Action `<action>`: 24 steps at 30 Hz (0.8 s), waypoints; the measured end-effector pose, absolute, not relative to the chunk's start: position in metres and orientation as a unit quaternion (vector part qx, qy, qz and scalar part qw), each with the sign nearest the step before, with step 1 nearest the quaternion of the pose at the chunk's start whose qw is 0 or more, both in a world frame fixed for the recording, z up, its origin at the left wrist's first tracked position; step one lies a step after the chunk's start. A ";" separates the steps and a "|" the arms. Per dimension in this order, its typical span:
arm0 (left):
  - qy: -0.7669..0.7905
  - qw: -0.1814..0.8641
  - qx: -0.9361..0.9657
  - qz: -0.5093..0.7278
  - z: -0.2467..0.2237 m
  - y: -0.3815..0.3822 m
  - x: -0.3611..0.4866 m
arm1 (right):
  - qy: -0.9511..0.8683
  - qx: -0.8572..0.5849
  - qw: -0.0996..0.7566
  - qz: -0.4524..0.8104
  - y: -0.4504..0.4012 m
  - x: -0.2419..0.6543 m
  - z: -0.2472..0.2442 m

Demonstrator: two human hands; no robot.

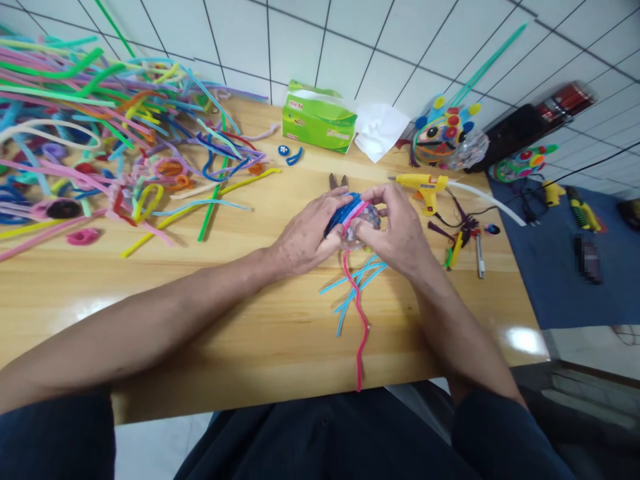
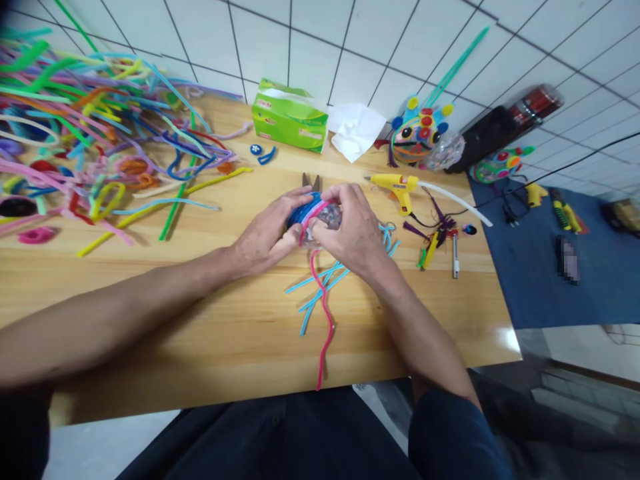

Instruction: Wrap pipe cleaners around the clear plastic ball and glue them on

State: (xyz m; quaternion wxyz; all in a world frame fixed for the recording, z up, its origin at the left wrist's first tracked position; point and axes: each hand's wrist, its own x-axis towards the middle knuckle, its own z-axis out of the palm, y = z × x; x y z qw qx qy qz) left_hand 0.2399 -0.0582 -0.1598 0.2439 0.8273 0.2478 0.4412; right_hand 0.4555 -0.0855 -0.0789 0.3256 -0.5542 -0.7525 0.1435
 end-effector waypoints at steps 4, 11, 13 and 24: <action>0.255 0.247 0.829 0.432 -0.158 -0.059 0.240 | -0.752 -0.557 0.324 0.141 -0.086 0.455 -0.078; 0.254 0.244 0.825 0.441 -0.158 -0.060 0.241 | -0.752 -0.561 0.325 0.122 -0.086 0.453 -0.079; 0.254 0.240 0.825 0.444 -0.158 -0.060 0.242 | -0.754 -0.561 0.321 0.114 -0.086 0.453 -0.080; 0.255 0.259 0.820 0.442 -0.158 -0.059 0.240 | -0.761 -0.543 0.309 0.176 -0.085 0.459 -0.073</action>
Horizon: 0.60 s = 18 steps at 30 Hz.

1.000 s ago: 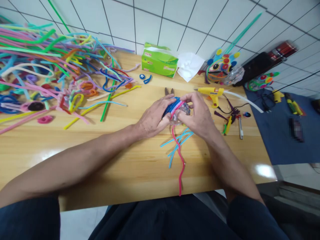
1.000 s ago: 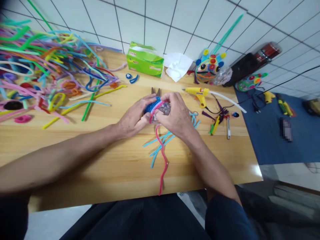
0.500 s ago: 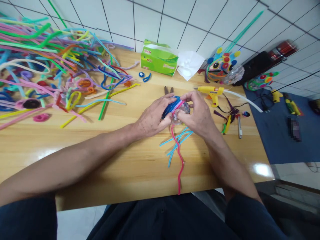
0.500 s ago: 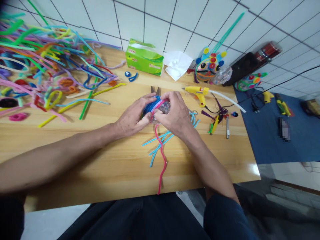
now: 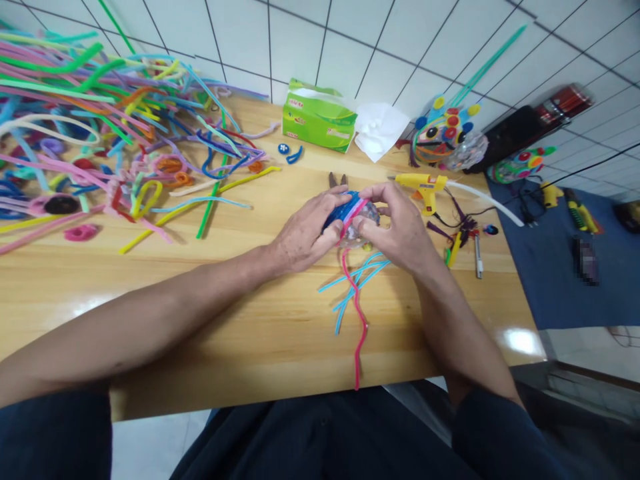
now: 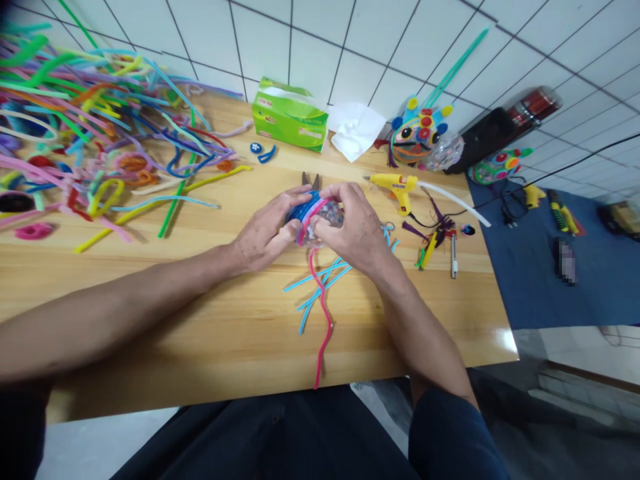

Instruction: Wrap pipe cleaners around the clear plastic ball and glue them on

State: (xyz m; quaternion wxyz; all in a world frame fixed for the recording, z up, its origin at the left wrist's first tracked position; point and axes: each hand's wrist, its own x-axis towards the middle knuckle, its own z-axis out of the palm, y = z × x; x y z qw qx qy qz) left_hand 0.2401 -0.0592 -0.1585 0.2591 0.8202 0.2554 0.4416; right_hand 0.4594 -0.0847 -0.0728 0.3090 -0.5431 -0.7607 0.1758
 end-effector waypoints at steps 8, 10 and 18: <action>0.263 0.247 0.819 0.447 -0.159 -0.059 0.243 | -0.759 -0.542 0.318 0.170 -0.085 0.460 -0.074; 0.266 0.243 0.818 0.448 -0.159 -0.060 0.243 | -0.758 -0.541 0.322 0.170 -0.085 0.460 -0.076; 0.272 0.234 0.820 0.445 -0.160 -0.062 0.244 | -0.744 -0.560 0.332 0.150 -0.087 0.454 -0.079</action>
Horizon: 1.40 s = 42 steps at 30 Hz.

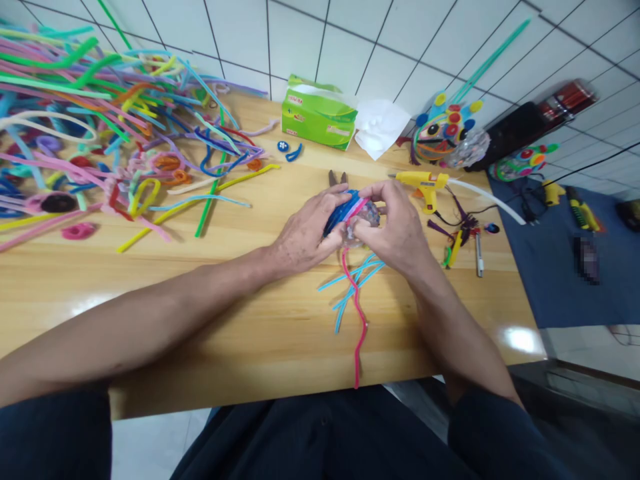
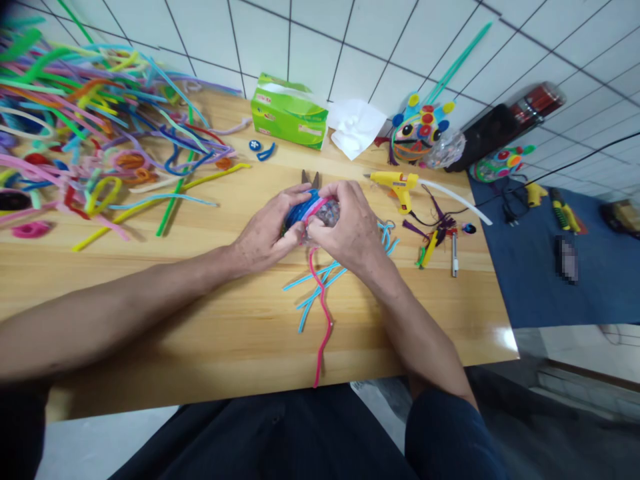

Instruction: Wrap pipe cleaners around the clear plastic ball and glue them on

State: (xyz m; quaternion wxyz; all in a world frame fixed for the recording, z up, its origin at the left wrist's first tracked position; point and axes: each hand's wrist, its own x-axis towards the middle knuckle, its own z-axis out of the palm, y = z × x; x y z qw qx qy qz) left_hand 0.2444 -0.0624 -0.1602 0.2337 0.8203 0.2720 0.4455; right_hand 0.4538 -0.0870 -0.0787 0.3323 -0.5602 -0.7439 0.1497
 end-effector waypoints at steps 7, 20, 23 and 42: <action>0.266 0.234 0.823 0.444 -0.158 -0.065 0.244 | -0.738 -0.574 0.329 0.131 -0.087 0.448 -0.080; 0.268 0.254 0.811 0.454 -0.156 -0.063 0.244 | -0.739 -0.549 0.332 0.207 -0.082 0.460 -0.074; 0.272 0.265 0.804 0.458 -0.157 -0.063 0.247 | -0.740 -0.545 0.334 0.209 -0.081 0.461 -0.073; 0.284 0.263 0.797 0.464 -0.162 -0.053 0.254 | -0.742 -0.544 0.331 0.212 -0.084 0.458 -0.072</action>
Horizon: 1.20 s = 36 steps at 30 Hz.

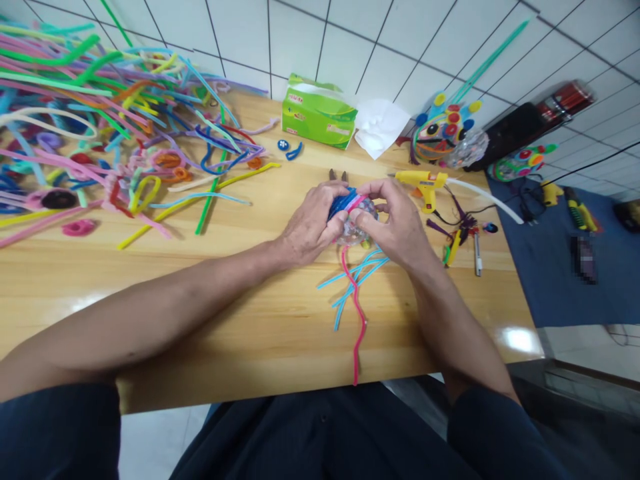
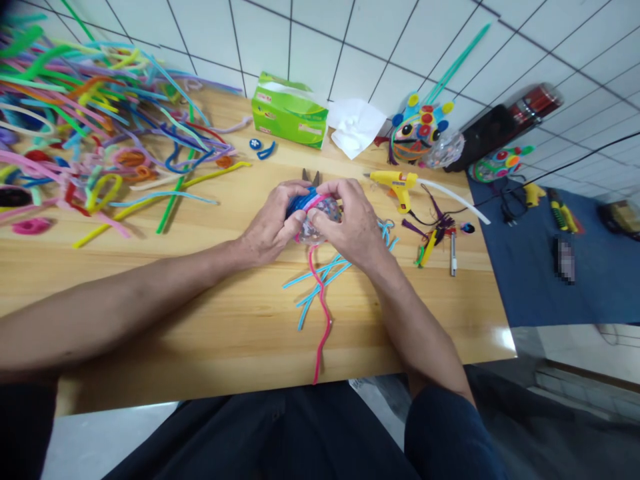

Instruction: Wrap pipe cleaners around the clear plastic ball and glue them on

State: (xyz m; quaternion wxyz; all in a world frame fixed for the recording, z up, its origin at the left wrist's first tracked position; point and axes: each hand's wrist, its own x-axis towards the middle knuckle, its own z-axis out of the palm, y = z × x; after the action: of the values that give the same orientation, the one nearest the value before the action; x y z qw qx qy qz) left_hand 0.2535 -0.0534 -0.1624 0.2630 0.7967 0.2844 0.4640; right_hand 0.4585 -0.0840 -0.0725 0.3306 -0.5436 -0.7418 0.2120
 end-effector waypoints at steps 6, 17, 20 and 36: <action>0.299 0.274 0.791 0.459 -0.159 -0.061 0.255 | -0.743 -0.544 0.334 0.200 -0.083 0.458 -0.074; 0.285 0.311 0.780 0.461 -0.152 -0.059 0.251 | -0.738 -0.541 0.338 0.220 -0.081 0.462 -0.076; 0.292 0.320 0.775 0.461 -0.152 -0.058 0.250 | -0.747 -0.523 0.321 0.258 -0.078 0.471 -0.074; 0.263 0.310 0.777 0.481 -0.165 -0.049 0.245 | -0.735 -0.521 0.328 0.283 -0.070 0.473 -0.091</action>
State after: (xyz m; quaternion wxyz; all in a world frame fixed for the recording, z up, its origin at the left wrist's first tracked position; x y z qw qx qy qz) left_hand 0.2451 -0.0487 -0.1654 0.3099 0.7769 0.2626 0.4811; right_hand 0.4735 -0.0697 -0.0908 0.3284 -0.5214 -0.7349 0.2833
